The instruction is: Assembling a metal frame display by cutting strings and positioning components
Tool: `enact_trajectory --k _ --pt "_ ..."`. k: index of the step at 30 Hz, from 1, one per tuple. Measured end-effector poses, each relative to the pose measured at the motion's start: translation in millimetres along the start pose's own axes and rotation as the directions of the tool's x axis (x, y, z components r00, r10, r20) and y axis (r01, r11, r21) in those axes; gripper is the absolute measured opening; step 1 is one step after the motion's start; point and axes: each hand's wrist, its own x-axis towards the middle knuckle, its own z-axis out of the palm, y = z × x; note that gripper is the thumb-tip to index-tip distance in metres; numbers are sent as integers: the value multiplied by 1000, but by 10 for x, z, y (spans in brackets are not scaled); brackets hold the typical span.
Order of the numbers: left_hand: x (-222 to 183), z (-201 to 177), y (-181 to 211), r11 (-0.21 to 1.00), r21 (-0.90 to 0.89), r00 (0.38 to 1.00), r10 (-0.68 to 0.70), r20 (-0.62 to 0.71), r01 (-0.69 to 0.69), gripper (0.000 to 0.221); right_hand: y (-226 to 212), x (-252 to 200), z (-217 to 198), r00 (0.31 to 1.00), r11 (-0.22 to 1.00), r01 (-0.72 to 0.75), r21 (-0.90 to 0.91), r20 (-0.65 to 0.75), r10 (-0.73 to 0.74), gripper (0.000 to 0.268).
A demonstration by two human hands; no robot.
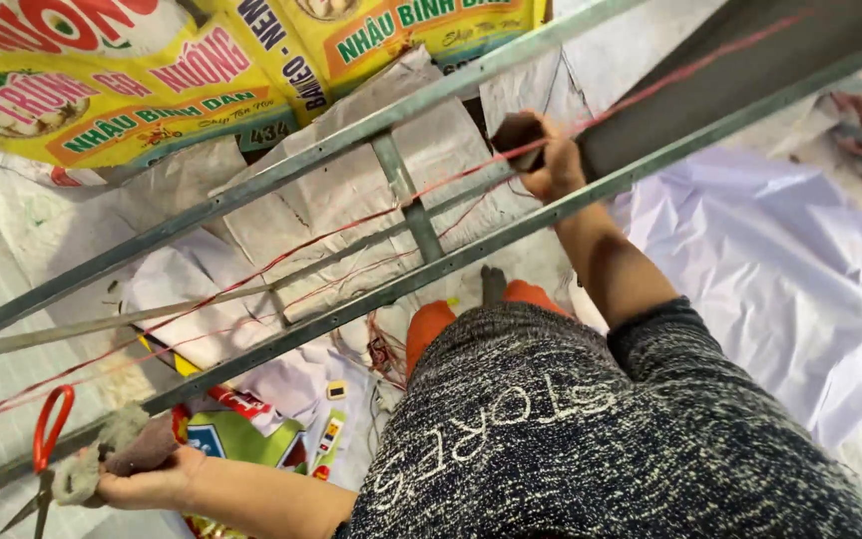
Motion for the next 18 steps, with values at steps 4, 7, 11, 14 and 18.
enact_trajectory --k 4,7,11,14,18 --pt "-598 388 373 992 87 990 -80 -119 91 39 74 619 362 815 739 537 -407 476 -330 46" --pt "-900 636 574 958 182 960 -182 -214 222 45 99 959 723 947 999 -33 -20 319 38 30" --pt "-1022 599 454 930 232 953 -248 -174 284 65 45 1223 998 792 1000 13 24 610 -25 32" --pt "-1215 621 286 946 187 958 -236 -165 265 58 -117 1366 1219 875 997 41 58 480 -64 29" --pt "-1364 772 80 972 130 974 -178 -140 196 49 -500 1655 1053 709 984 174 28 690 -145 38"
